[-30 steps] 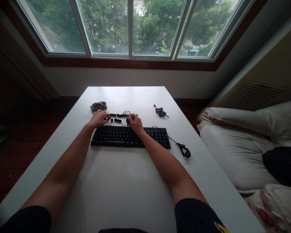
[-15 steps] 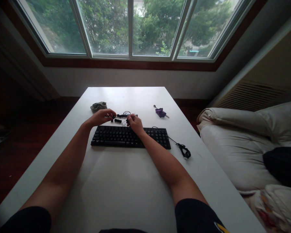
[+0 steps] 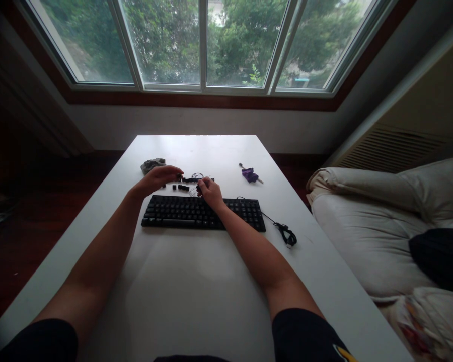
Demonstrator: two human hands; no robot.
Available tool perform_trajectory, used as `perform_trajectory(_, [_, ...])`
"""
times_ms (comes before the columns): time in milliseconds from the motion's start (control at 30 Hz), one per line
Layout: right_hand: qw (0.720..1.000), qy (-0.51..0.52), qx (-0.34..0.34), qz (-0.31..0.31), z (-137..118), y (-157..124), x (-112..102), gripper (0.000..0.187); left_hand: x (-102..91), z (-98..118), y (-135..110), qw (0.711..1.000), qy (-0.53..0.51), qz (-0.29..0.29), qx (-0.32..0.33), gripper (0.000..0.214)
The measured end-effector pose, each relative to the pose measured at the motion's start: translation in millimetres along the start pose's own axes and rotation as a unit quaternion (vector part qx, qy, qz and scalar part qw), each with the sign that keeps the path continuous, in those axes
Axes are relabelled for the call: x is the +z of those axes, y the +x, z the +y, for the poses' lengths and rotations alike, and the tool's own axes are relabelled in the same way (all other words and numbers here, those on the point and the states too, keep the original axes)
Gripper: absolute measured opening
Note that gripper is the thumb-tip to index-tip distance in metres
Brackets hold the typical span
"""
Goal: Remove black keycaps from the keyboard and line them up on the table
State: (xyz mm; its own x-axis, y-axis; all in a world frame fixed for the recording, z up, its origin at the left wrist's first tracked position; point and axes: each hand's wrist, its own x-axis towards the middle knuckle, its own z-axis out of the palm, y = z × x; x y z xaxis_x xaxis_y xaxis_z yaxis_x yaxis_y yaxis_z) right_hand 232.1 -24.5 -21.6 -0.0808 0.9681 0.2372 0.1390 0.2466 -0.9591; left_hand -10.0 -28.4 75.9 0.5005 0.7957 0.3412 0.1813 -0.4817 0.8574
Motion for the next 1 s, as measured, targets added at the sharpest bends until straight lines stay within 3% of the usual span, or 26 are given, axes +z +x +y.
perform_trajectory(133, [1.0, 0.005, 0.0, -0.001, -0.6, 0.0, 0.1, 0.044, 4.1, 7.8, 0.6, 0.989, -0.138, 0.049, -0.001, 0.031])
perform_trajectory(233, [1.0, 0.006, -0.001, -0.001, 0.0, 0.5, 0.3, 0.044, 5.2, 9.0, 0.3, 0.981, -0.189, 0.052, -0.008, 0.032])
perform_trajectory(533, [1.0, 0.002, -0.003, -0.001, -0.2, 0.4, 0.1, 0.045, 5.1, 7.9, -6.3, 0.977, -0.193, -0.07, -0.047, 0.038])
perform_trajectory(1000, [1.0, 0.004, 0.003, -0.003, -0.3, 0.3, 0.1, 0.046, 4.8, 12.0, -8.0, 0.985, -0.158, -0.067, -0.01, 0.04])
